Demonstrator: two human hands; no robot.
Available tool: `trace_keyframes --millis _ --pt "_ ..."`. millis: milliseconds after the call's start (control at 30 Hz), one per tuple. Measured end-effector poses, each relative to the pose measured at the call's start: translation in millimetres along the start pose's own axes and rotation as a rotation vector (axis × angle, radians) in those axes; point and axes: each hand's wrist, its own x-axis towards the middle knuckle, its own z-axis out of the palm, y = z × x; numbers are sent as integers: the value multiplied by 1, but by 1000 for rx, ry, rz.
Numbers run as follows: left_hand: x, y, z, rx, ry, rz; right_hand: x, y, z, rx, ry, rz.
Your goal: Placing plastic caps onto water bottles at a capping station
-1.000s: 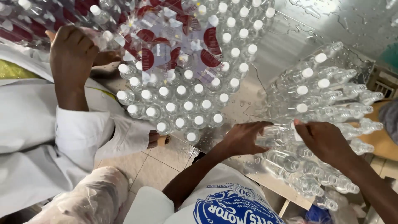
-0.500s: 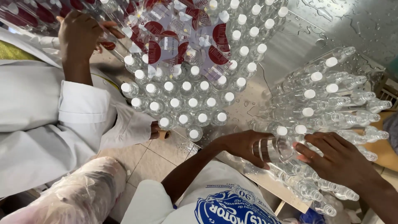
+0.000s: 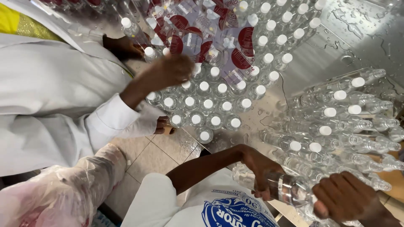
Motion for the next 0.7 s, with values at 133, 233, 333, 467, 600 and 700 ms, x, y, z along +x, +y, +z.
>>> trace_keyframes --millis 133,233,333,467,600,700 --pt "6 61 19 187 492 -255 7 18 18 584 276 610" --pt "47 114 53 900 826 -502 -41 30 35 659 -448 1766" --pt "99 60 67 2183 1425 -486 -84 43 66 1040 -527 2242" --pt "103 64 54 2253 1276 -560 -61 61 47 934 -789 2283" --pt "87 60 -4 1829 1347 -340 49 97 -46 806 -543 1683" --pt "66 69 -29 1620 1501 -195 57 131 -13 557 -187 1262"
